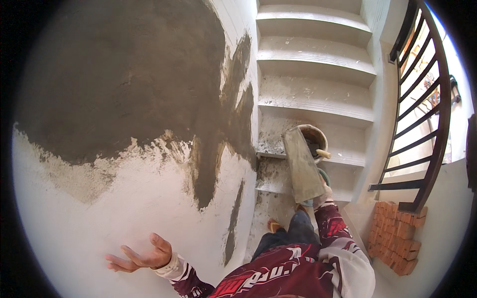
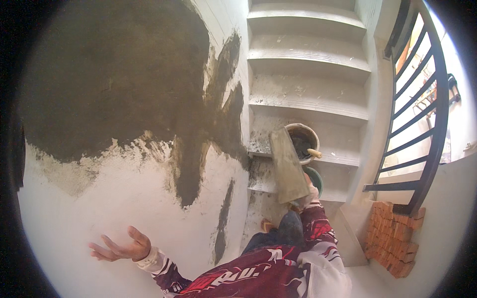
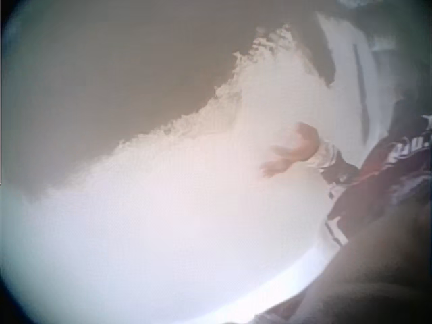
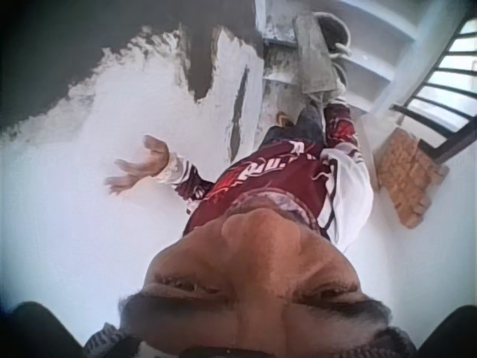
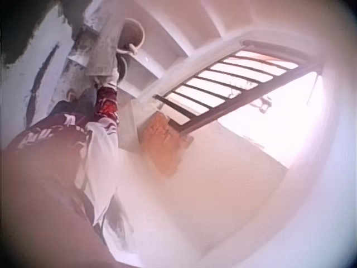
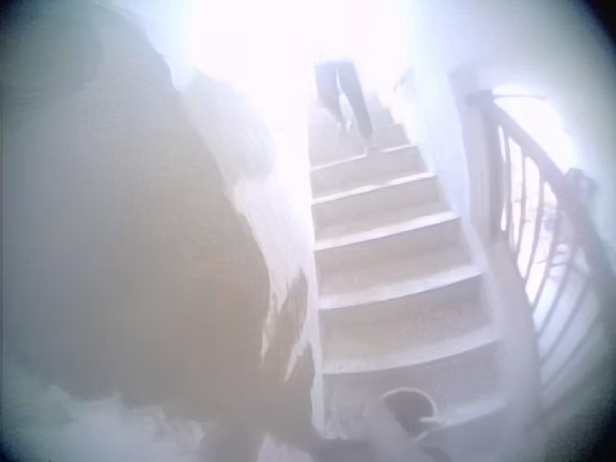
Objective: The person applies wet cement plaster to a curved wall adjacent to a spiral staircase using a trowel. They repeatedly scoop material from a bucket and spread it across the wall surface, smoothing it with consistent strokes.
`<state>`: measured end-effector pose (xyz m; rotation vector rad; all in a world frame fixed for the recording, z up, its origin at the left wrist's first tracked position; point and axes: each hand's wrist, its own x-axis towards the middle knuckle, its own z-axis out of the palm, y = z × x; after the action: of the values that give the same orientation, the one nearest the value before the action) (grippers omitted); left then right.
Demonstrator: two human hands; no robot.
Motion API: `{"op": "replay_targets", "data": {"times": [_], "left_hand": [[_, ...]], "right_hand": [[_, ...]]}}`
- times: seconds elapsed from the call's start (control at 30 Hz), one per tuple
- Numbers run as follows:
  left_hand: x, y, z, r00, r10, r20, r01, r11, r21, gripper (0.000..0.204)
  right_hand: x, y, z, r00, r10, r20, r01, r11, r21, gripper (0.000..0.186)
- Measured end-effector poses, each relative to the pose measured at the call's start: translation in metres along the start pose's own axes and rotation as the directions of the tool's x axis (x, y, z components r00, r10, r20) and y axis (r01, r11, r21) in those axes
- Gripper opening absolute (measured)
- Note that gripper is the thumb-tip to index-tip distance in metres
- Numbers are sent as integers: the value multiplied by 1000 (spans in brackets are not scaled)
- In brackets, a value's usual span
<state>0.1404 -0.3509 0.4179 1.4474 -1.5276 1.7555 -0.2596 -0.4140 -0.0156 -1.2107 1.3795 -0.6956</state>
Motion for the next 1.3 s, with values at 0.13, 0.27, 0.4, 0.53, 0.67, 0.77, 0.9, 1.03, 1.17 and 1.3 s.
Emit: {"op": "replay_targets", "data": {"times": [0.13, 0.27, 0.4, 0.53, 0.67, 0.77, 0.9, 1.03, 1.17, 1.3], "left_hand": [[4, -1, -3, 998, -26, -48, 19, 988, -156, 53], [9, -4, -8, 998, -1, -66, -14, 973, -232, 51], [19, -2, 4, 997, 4, -80, -20, 982, -190, 50], [35, 28, 17, 1000, 8, -1, -8, 990, 143, 52], [36, 33, 25, 992, -2, 129, -29, 970, 242, 59], [26, 32, 22, 972, -110, 210, 22, 924, 382, 65], [24, 29, 27, 974, -125, 191, 36, 909, 415, 61], [30, 35, 34, 978, -108, 179, 34, 929, 370, 63], [26, 29, 37, 975, -91, 204, 3, 920, 393, 63], [27, 21, 26, 959, -61, 278, -69, 898, 435, 65]], "right_hand": [[77, -31, 15, 968, -246, -53, 251, 935, 249, 42], [179, -79, 1, 908, -354, -223, 374, 926, 54, 41], [239, -158, 20, 946, -189, -265, 320, 684, 655, 36], [276, -209, 13, 913, -238, -331, 404, 642, 651, 33], [308, -222, 15, 918, -219, -330, 387, 675, 628, 33], [312, -248, 15, 947, -148, -287, 307, 683, 663, 32], [338, -273, 17, 927, -151, -344, 339, 733, 590, 31], [382, -276, 20, 849, -265, -457, 390, 898, 204, 37], [338, -283, 64, 833, -280, -477, 346, 936, 55, 36], [256, -252, 83, 903, -334, -272, 371, 923, 99, 40]]}}
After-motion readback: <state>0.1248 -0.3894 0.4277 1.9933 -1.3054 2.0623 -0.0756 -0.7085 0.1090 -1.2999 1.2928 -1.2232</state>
